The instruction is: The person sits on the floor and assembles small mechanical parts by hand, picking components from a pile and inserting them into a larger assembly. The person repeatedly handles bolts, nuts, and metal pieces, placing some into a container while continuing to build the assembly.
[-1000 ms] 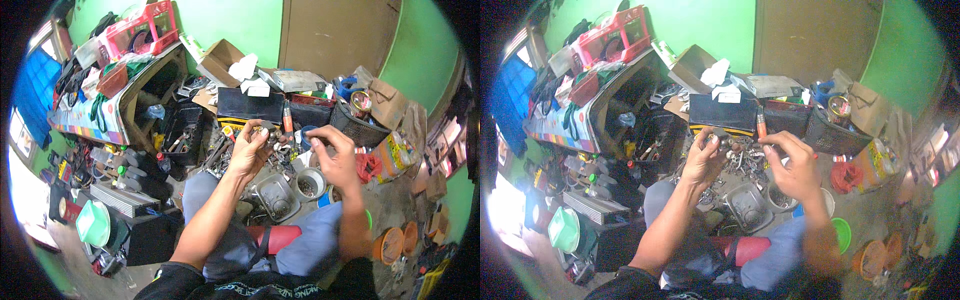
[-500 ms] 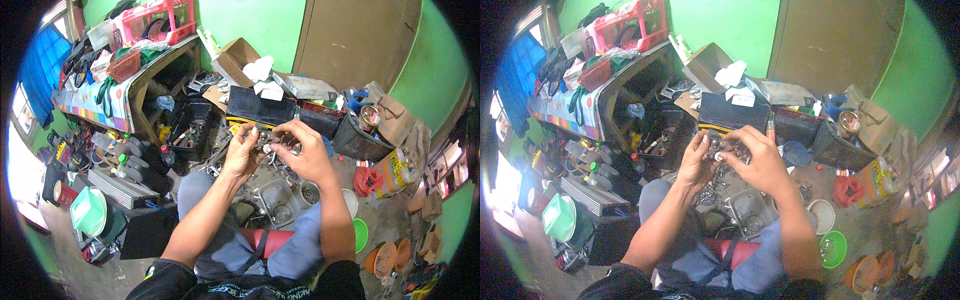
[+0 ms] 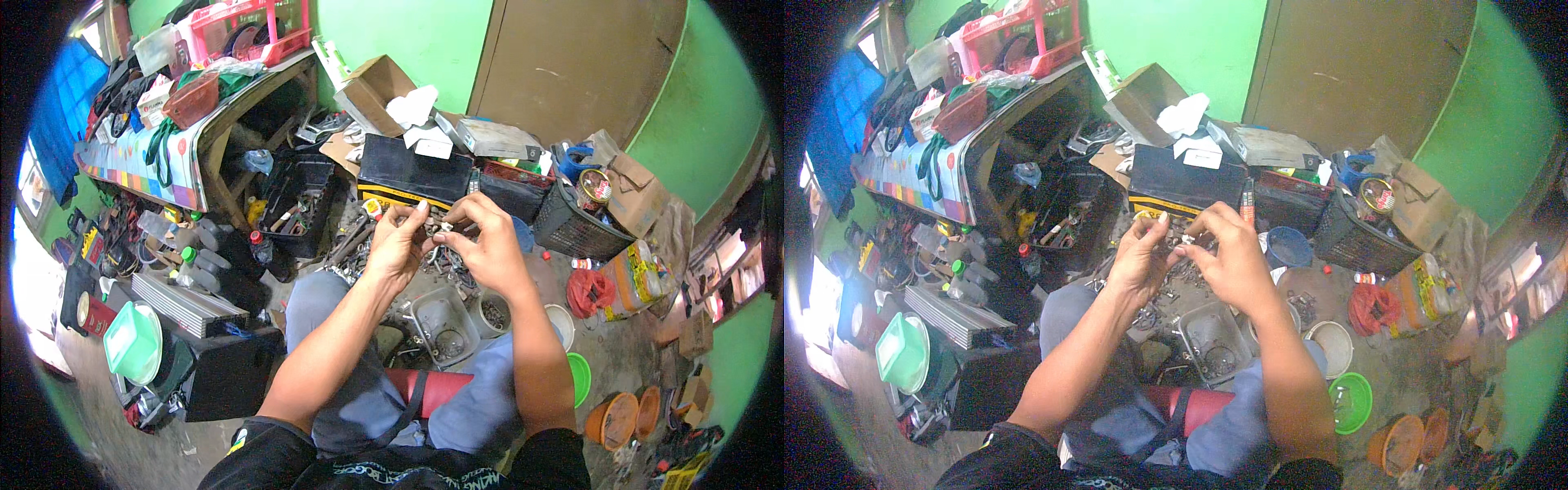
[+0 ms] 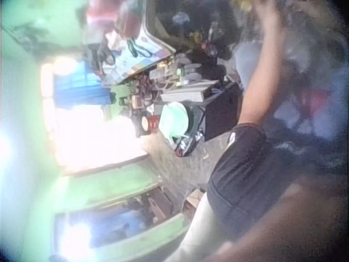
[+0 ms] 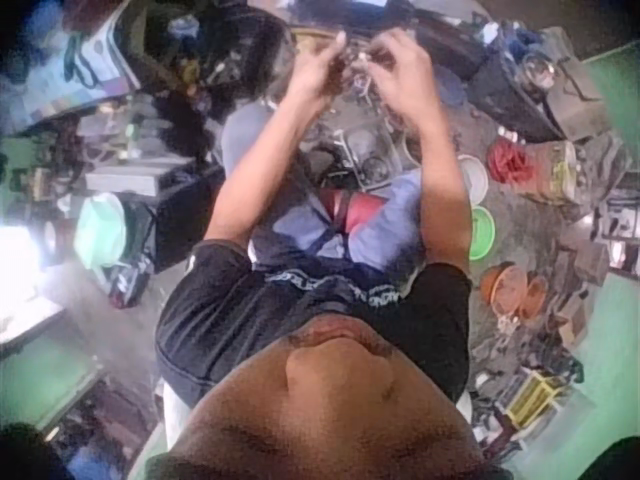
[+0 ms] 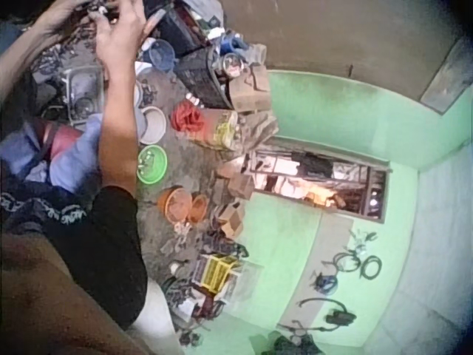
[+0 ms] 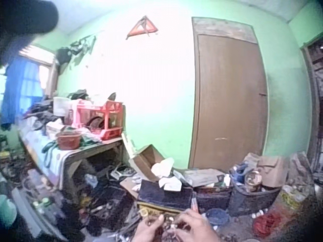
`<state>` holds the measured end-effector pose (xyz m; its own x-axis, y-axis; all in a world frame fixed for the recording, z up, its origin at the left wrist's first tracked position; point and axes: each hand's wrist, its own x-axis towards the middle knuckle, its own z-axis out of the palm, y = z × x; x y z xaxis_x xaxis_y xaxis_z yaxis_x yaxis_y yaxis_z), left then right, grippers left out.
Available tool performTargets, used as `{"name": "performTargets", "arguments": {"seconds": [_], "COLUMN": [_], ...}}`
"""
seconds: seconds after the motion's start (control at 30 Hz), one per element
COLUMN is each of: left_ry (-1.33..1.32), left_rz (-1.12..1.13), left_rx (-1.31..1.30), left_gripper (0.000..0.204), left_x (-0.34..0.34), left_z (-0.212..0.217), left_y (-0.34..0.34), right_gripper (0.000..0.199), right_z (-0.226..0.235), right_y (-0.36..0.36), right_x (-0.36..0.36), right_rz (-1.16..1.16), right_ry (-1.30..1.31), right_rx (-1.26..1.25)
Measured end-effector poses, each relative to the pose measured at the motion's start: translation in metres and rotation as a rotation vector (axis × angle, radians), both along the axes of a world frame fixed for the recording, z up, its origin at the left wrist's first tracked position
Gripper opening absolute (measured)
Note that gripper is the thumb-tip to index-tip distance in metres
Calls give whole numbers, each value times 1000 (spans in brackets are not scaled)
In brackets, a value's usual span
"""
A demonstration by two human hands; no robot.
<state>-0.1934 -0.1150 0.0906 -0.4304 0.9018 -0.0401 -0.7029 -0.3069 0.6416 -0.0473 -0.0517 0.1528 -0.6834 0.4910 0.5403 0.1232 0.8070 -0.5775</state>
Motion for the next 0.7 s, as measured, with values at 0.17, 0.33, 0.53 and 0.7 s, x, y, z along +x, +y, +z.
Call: {"name": "performTargets", "arguments": {"seconds": [0.17,0.33,0.53,0.7], "left_ry": [4,-12,29,9], "left_rz": [-62,-141,-217,-258], "left_rx": [-64,-92,-98,-41], "left_gripper": [21,16,20,23], "left_x": [-1,-3,-2,-2], "left_z": [-1,-3,1,-1], "left_y": [1,5,5,9], "right_gripper": [14,9,15,14], "right_z": [-1,-12,-21,-12], "right_y": [4,14,28,29], "right_x": [3,4,16,27], "right_rz": [-21,-25,28,122], "right_ry": [2,19,2,33], "right_rx": [-102,-242,-659,-894]}}
